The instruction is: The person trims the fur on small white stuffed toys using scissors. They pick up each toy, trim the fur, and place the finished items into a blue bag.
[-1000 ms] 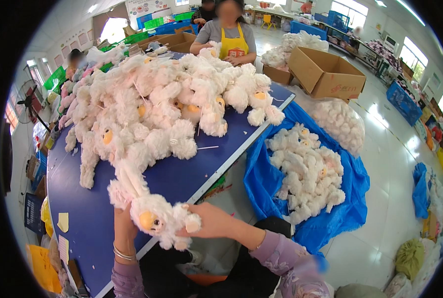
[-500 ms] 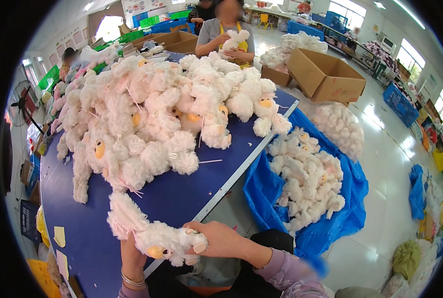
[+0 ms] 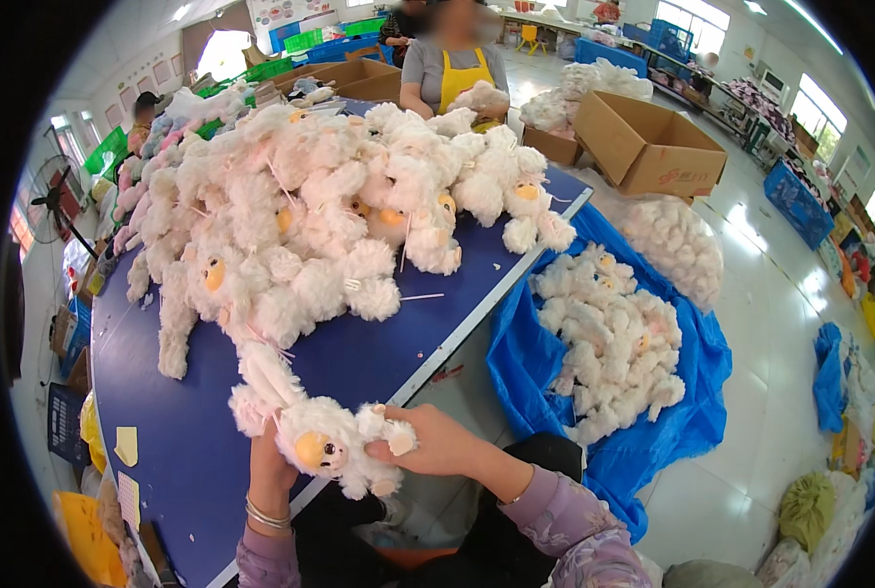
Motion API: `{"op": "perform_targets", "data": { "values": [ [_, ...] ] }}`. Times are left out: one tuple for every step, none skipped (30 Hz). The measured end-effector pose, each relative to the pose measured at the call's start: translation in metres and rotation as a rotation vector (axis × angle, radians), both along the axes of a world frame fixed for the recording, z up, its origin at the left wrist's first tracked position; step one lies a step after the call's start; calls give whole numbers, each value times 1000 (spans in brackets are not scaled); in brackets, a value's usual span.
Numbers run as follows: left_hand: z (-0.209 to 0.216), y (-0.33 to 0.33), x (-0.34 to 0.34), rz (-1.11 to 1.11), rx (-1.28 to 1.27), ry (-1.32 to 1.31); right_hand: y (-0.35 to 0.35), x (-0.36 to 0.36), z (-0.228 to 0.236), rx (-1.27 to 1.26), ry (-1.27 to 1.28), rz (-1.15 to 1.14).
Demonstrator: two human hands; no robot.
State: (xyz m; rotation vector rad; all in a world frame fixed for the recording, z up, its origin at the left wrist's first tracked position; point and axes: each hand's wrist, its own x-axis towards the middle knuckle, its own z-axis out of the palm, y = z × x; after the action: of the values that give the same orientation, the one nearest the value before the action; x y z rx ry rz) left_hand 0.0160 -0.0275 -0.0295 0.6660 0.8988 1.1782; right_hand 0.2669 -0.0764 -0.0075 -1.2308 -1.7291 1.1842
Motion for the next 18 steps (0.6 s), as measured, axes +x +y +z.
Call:
{"op": "perform_targets", "data": {
  "values": [
    [1, 1, 1, -22, -5, -17, 1, 0, -3, 4, 1, 14],
    [2, 2, 1, -44, -10, -35, 1, -1, -5, -12, 2, 15],
    [2, 3, 1, -67, -15, -52, 1, -2, -6, -28, 3, 15],
    [1, 4, 0, -74, 13, -41, 1, -4, -6, -41, 5, 19],
    [-2, 6, -1, -78, 33, -38, -1, -6, -6, -30, -2, 14],
    [-5, 7, -2, -82, 54, -35, -2, -7, -6, -19, -10, 9],
    [-4, 7, -3, -87, 72, -32, -3, -8, -6, -10, -17, 3],
    [1, 5, 0, -95, 85, 17, -3, -9, -7, -14, -6, 24],
    [0, 8, -1, -186, 165, -10, -2, -10, -8, -17, 5, 46],
    [-4, 13, -3, -276, 246, -39, -3, -11, -9, -21, 15, 68],
    [-6, 16, -5, -365, 326, -66, -3, -13, -10, -22, 21, 72],
    [5, 13, 5, -362, 370, -35, -4, -12, -13, -29, 26, 67],
    [7, 13, 8, -377, 339, -43, -4, -12, -15, -35, 30, 64],
    [8, 13, 9, -387, 310, -48, -5, -12, -17, -29, 27, 65],
    [9, 12, 10, -398, 281, -53, -5, -12, -19, -23, 24, 67],
    [8, 12, 10, -387, 206, -72, -5, -12, -21, -16, 19, 69],
    [6, 10, 10, -363, 198, -98, -5, -13, -24, -2, 30, 67],
    [3, 9, 11, -339, 191, -125, -5, -13, -26, 13, 42, 65]
  ]
}}
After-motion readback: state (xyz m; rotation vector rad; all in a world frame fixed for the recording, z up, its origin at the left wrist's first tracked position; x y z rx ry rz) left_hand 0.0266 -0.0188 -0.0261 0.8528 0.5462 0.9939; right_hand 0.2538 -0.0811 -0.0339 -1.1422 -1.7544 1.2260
